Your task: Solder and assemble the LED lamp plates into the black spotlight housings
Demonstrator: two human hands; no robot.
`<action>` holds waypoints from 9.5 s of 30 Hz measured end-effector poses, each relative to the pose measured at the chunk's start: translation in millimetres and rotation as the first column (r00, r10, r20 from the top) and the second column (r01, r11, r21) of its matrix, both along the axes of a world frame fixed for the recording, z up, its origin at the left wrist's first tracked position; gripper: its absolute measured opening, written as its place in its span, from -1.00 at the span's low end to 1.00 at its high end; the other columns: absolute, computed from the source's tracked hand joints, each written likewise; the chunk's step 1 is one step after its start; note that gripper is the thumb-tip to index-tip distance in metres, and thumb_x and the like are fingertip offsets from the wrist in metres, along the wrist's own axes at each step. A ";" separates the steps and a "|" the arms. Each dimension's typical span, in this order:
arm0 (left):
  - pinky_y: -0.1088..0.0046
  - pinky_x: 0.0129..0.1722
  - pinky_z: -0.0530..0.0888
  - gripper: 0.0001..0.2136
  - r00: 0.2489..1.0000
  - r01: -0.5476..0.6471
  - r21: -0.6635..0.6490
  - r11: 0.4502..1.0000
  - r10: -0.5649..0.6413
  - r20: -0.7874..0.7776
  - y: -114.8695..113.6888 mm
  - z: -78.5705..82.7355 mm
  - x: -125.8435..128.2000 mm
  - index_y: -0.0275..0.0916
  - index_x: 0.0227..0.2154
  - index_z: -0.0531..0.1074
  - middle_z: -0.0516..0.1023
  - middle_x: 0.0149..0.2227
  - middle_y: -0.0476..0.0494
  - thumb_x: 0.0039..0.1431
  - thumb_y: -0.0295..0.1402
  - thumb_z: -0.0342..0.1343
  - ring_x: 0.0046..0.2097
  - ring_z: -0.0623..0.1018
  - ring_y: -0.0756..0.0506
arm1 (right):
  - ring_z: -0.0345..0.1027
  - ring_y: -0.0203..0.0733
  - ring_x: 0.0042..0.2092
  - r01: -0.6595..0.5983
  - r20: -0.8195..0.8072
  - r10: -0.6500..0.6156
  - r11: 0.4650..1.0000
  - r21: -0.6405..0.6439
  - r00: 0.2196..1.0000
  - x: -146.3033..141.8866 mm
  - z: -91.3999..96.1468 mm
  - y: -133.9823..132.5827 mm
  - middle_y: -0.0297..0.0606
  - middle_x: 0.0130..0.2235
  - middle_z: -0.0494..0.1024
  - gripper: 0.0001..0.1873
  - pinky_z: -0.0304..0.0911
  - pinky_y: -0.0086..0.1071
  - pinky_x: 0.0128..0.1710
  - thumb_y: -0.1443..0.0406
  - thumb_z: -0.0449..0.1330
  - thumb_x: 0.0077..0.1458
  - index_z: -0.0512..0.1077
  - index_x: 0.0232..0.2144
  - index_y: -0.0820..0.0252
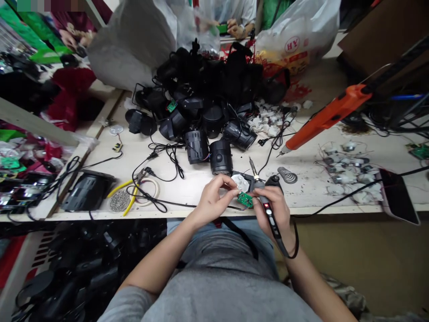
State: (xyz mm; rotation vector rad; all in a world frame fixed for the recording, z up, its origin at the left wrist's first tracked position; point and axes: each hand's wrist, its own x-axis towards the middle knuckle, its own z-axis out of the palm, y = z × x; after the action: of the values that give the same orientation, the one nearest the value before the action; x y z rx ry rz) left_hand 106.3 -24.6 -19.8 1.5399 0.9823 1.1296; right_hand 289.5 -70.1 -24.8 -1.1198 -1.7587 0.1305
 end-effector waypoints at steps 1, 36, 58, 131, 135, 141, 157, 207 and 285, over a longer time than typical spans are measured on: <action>0.45 -0.18 0.50 -0.88 0.999 0.036 -0.025 0.999 -0.036 0.003 -0.3 0.4 -0.3 -0.22 -0.30 0.41 0.55 -0.31 -0.05 0.22 -0.32 0.22 -0.25 0.56 -0.03 | 0.42 -0.15 -0.14 -0.023 0.002 0.024 1.000 -0.004 1.000 2.6 -0.6 3.9 -0.23 -0.22 0.51 -0.57 0.43 -0.24 -0.17 0.53 0.17 0.17 0.34 0.05 0.11; 0.55 -0.30 0.47 -0.73 0.981 -0.068 -0.455 0.888 0.142 0.130 2.2 1.8 4.1 -0.23 -0.44 0.34 0.55 -0.50 0.04 -0.18 -0.46 0.33 -0.42 0.53 0.05 | 0.48 -0.22 -0.16 -0.065 -0.055 0.062 0.996 -0.058 0.997 -5.0 5.5 48.0 -0.26 -0.19 0.52 -0.75 0.44 -0.32 -0.17 0.43 0.19 0.24 0.40 -0.05 0.11; 0.59 -0.41 0.41 -0.73 0.983 -0.001 -0.535 0.845 0.100 0.157 7.7 9.7 8.1 -0.23 -0.45 0.35 0.48 -0.60 0.14 -0.25 -0.51 0.31 -0.54 0.44 0.10 | 0.46 -0.22 -0.15 -0.057 -0.054 0.053 0.995 -0.079 0.997 -11.6 -8.0 51.3 -0.23 -0.18 0.49 -0.77 0.41 -0.30 -0.16 0.42 0.16 0.26 0.41 -0.04 0.12; 0.56 -0.45 0.29 -0.84 0.990 -0.035 -0.517 0.855 0.099 0.097 3.7 2.3 5.5 -0.29 -0.47 0.54 0.46 -0.59 0.03 -0.21 -0.39 0.30 -0.51 0.35 0.07 | 0.43 -0.19 -0.12 -0.041 -0.004 0.041 0.997 -0.067 0.999 -17.6 -9.9 38.9 -0.16 -0.12 0.43 -0.62 0.45 -0.30 -0.14 0.44 0.16 0.23 0.36 0.08 0.10; 0.52 -0.37 0.38 -0.85 0.990 -0.078 -0.486 0.871 0.127 0.068 0.6 1.9 3.9 -0.28 -0.46 0.55 0.53 -0.53 0.00 -0.19 -0.40 0.29 -0.47 0.43 0.05 | 0.42 -0.18 -0.13 -0.034 0.007 0.035 0.997 -0.067 0.999 -19.9 -11.3 38.0 -0.16 -0.14 0.41 -0.63 0.45 -0.29 -0.15 0.43 0.16 0.23 0.37 0.08 0.12; 0.45 -0.21 0.46 -0.89 0.993 -0.109 -0.351 0.930 0.114 -0.008 -6.0 1.0 -0.6 -0.24 -0.36 0.58 0.62 -0.38 -0.07 0.01 -0.38 0.27 -0.33 0.55 -0.03 | 0.41 -0.17 -0.13 -0.041 -0.011 0.040 0.997 -0.062 0.999 -21.3 -12.1 38.6 -0.15 -0.14 0.41 -0.63 0.44 -0.29 -0.16 0.43 0.16 0.23 0.38 0.08 0.13; 0.50 -0.30 0.40 -0.64 0.987 -0.091 -0.476 0.875 0.144 0.076 -7.1 -3.2 -3.3 -0.27 -0.16 0.49 0.55 -0.45 0.00 -0.04 -0.29 0.37 -0.40 0.47 0.02 | 0.40 -0.20 -0.14 -0.029 0.003 0.029 0.998 -0.060 1.000 -20.6 -13.3 39.1 -0.17 -0.15 0.41 -0.63 0.44 -0.30 -0.18 0.43 0.18 0.23 0.37 0.07 0.12; 0.55 -0.44 0.38 -0.82 0.980 0.040 -0.796 0.603 0.130 0.148 16.1 8.9 -0.1 -0.32 -0.58 0.57 0.56 -0.53 -0.07 -0.36 -0.44 0.42 -0.46 0.45 0.05 | 0.45 -0.18 -0.11 -0.041 -0.025 0.041 0.999 -0.028 0.999 -8.2 -8.4 37.3 -0.15 -0.12 0.45 -0.61 0.46 -0.28 -0.12 0.39 0.21 0.23 0.37 0.09 0.08; 0.58 -0.47 0.35 -0.88 0.992 -0.012 -0.812 0.583 0.108 0.063 18.1 16.4 13.9 -0.33 -0.62 0.57 0.55 -0.56 -0.06 -0.38 -0.47 0.32 -0.48 0.42 0.08 | 0.53 -0.19 -0.36 -0.037 -0.454 -0.091 0.963 -0.266 0.887 26.2 0.6 -57.0 -0.30 -0.27 0.65 -0.79 0.47 -0.33 -0.39 0.29 0.17 0.25 0.56 -0.12 0.00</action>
State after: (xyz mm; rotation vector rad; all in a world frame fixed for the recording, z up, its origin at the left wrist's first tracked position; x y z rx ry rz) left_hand 120.2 -6.5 -3.4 0.6745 1.2478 0.6132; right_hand 315.7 -127.1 -24.1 -1.1865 -1.3175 0.5883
